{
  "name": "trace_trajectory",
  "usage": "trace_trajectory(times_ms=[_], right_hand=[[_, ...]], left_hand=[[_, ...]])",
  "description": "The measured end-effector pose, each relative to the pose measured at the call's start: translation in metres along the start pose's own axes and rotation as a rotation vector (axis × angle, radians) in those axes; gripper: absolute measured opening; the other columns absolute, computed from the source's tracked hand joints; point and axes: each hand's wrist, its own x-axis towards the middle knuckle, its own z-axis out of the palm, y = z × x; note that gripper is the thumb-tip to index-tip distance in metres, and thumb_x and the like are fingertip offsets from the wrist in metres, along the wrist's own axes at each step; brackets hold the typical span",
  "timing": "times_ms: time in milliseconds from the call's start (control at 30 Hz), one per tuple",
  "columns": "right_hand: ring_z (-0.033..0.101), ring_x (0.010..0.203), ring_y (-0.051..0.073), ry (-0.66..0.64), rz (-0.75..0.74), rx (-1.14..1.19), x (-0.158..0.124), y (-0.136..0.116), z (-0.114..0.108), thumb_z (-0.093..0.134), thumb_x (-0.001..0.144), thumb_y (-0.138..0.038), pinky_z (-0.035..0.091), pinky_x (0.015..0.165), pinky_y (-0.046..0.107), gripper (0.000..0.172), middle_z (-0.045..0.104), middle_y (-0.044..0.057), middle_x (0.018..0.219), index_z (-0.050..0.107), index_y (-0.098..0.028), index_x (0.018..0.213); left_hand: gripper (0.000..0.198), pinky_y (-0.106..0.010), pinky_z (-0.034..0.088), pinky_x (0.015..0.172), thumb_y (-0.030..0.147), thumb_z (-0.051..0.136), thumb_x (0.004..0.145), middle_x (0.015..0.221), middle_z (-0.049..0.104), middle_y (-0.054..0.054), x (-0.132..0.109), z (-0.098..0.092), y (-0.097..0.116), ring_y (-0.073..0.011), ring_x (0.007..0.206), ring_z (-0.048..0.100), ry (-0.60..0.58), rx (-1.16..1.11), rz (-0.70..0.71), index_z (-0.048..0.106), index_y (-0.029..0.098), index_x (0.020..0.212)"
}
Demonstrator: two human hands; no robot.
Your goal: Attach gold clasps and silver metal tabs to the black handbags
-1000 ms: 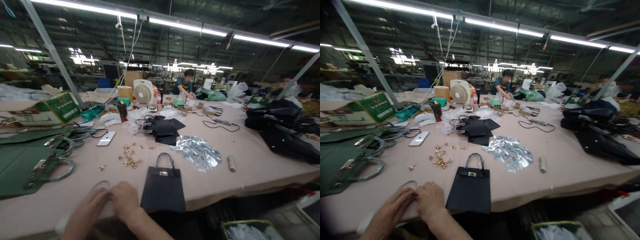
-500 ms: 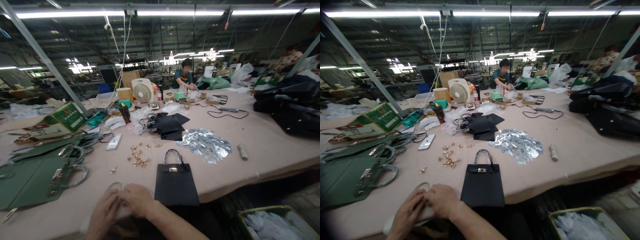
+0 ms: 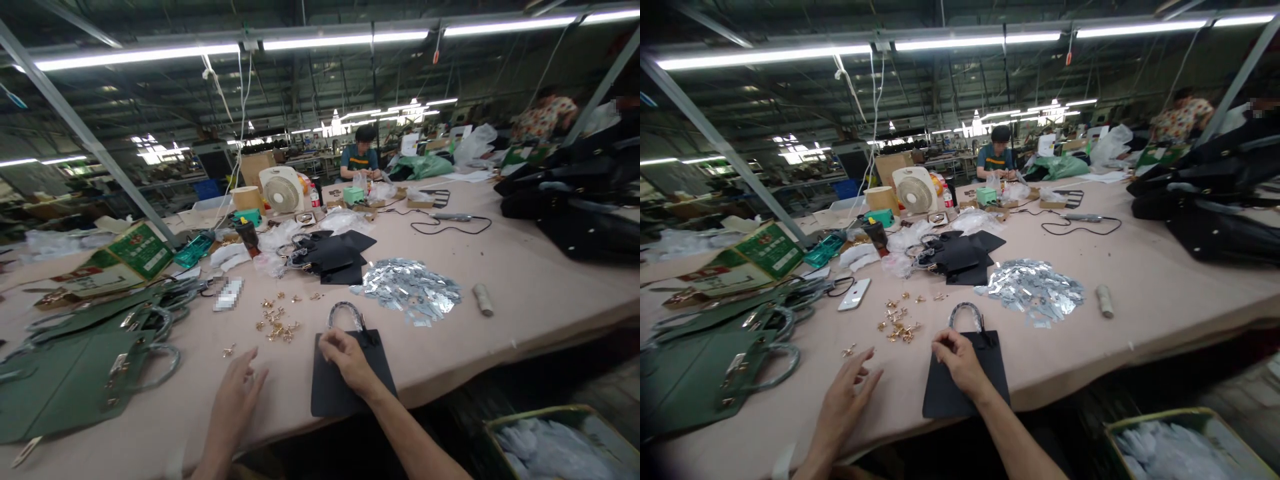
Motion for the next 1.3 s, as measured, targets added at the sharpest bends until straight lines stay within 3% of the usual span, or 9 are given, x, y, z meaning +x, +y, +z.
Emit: trace_trajectory(times_ms=[167,267,333,400,667,933,1067,1300], right_hand=[[0.042,0.061,0.009,0.271,0.120,0.450,0.006,0.024,-0.017,0.095,0.068,-0.044,0.034,0.056,0.022,0.040,0.050,-0.005,0.072,0.068,-0.020,0.086],[0.044,0.063,0.009,0.273,0.131,0.479,0.004,0.027,-0.017,0.096,0.067,-0.042,0.036,0.057,0.022,0.039,0.052,-0.003,0.075,0.070,-0.020,0.086],[0.045,0.063,0.009,0.241,0.128,0.460,0.003,0.026,-0.016,0.096,0.068,-0.041,0.037,0.056,0.021,0.037,0.053,-0.003,0.075,0.071,-0.019,0.086],[0.045,0.062,0.009,0.232,0.125,0.458,0.003,0.026,-0.016,0.096,0.069,-0.041,0.037,0.056,0.021,0.037,0.054,-0.003,0.075,0.072,-0.019,0.086],[0.046,0.063,0.007,0.223,0.144,0.532,0.003,0.028,-0.018,0.096,0.069,-0.038,0.038,0.056,0.019,0.035,0.055,-0.003,0.078,0.073,-0.018,0.086],[0.048,0.065,0.007,0.246,0.152,0.614,0.004,0.025,-0.020,0.097,0.068,-0.035,0.041,0.057,0.018,0.033,0.057,-0.003,0.079,0.074,-0.020,0.087],[0.052,0.070,0.009,0.272,0.167,0.580,0.005,0.027,-0.020,0.096,0.069,-0.036,0.046,0.064,0.020,0.033,0.061,-0.001,0.082,0.076,-0.020,0.089],[0.055,0.073,0.010,0.280,0.176,0.550,0.005,0.031,-0.021,0.096,0.070,-0.039,0.049,0.068,0.022,0.034,0.065,0.001,0.085,0.079,-0.020,0.092]], left_hand=[[0.050,-0.035,0.055,0.084,0.050,0.050,0.100,0.101,0.071,-0.007,0.054,0.048,0.060,-0.0221,0.088,0.069,-0.111,0.124,-0.030,0.057,0.019,0.138],[0.045,-0.036,0.053,0.083,0.043,0.051,0.101,0.110,0.071,-0.012,0.078,0.068,0.082,-0.0258,0.097,0.071,-0.226,0.350,-0.085,0.059,0.019,0.137],[0.032,-0.035,0.051,0.078,0.038,0.052,0.100,0.111,0.071,-0.013,0.085,0.076,0.089,-0.0269,0.092,0.072,-0.256,0.414,-0.095,0.068,0.021,0.123],[0.026,-0.034,0.049,0.074,0.034,0.049,0.101,0.108,0.070,-0.011,0.085,0.081,0.091,-0.0258,0.089,0.071,-0.253,0.436,-0.085,0.071,0.022,0.109],[0.032,-0.028,0.040,0.065,0.041,0.040,0.107,0.101,0.068,-0.008,0.057,0.094,0.089,-0.0228,0.091,0.065,-0.124,0.557,0.023,0.065,0.023,0.097],[0.026,-0.027,0.037,0.065,0.036,0.045,0.105,0.085,0.067,-0.004,0.041,0.099,0.078,-0.0202,0.082,0.063,-0.020,0.444,0.135,0.058,0.024,0.086],[0.024,-0.027,0.040,0.066,0.036,0.048,0.102,0.081,0.066,-0.002,0.035,0.100,0.076,-0.0195,0.077,0.063,0.064,0.294,0.089,0.056,0.024,0.083],[0.021,-0.028,0.056,0.073,0.041,0.059,0.096,0.081,0.070,-0.001,0.027,0.101,0.076,-0.0175,0.074,0.068,0.094,-0.229,0.011,0.064,0.023,0.086]])
